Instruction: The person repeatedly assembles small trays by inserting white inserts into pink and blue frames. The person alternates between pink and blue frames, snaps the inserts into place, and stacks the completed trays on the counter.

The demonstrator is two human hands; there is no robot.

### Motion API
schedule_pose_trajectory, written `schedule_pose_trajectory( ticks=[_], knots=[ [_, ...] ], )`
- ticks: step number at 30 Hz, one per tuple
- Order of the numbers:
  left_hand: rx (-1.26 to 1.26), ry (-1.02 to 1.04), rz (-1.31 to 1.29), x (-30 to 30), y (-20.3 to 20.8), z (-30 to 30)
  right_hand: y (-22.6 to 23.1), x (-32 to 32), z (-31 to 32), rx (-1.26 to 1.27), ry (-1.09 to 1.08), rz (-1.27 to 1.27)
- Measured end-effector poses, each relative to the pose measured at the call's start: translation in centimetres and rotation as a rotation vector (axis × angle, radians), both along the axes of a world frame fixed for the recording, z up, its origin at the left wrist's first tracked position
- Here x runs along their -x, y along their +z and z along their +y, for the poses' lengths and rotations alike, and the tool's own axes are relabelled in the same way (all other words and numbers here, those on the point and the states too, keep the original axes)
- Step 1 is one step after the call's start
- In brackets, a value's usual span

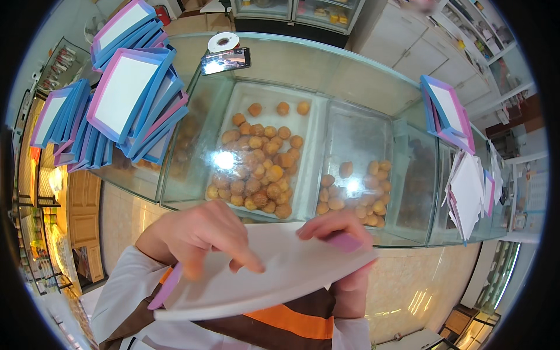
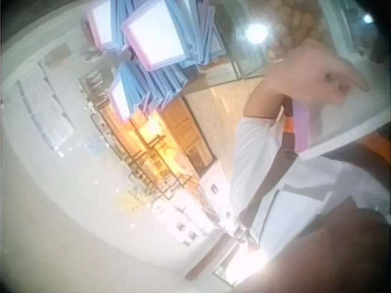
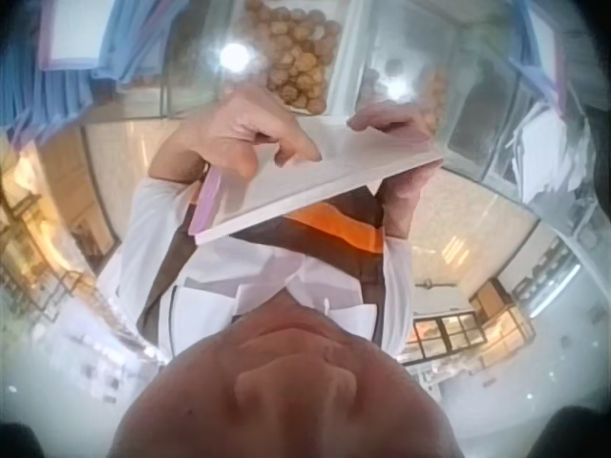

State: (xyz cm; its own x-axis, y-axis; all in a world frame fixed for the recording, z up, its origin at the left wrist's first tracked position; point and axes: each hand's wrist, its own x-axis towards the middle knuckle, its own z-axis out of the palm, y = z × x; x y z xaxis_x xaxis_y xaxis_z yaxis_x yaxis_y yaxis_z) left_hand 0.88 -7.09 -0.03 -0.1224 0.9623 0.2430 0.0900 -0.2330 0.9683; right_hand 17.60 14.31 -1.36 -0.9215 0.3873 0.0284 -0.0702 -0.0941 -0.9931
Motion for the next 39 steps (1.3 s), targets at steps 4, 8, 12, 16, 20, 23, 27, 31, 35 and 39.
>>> schedule_pose_trajectory(
  ticks=[4, 8, 12, 16, 20, 23, 27, 31, 35, 39],
  knots=[
    [0.063, 0.249, -0.250, -1.1, -1.2, -1.0, -2.4, -0.3, 0.4, -0.039, -0.011, 0.115],
    [-0.163, 0.608, -0.503, 2.2, -3.8, -4.4, -2.3, -0.4, 2.1, 0.065, -0.338, 0.246],
    [-0.226, 0.725, 0.008, 0.0, -0.8, -3.5, -2.4, 0.7, 3.1, 0.066, -0.428, 0.272],
    [-0.149, 0.788, 0.184, -4.1, -1.8, -0.5, -2.7, 1.2, 2.0, -0.073, -0.454, 0.165],
    [-0.072, 0.630, -0.024, -2.8, -1.1, -1.0, -2.8, -0.1, 2.8, -0.025, -0.258, 0.097],
    [-0.066, 0.818, 0.305, -1.4, -1.6, -1.0, -2.2, -0.5, 2.8, 0.044, -0.233, 0.113],
    [-0.228, 1.019, -0.049, -3.2, -2.4, 1.1, 0.0, 0.4, 0.7, 0.149, -0.435, 0.094],
    [-0.394, 1.205, 0.069, -3.2, -4.2, 1.9, -1.2, 1.2, 0.1, -0.086, -0.619, 0.140],
    [-0.483, 1.225, 0.013, -3.0, -4.5, 1.7, -1.1, 0.8, -0.8, -0.077, -0.626, 0.141],
    [-0.478, 1.236, 0.098, -2.7, -4.8, 1.4, -1.2, -0.1, -0.4, 0.055, -0.552, 0.128]
  ],
)
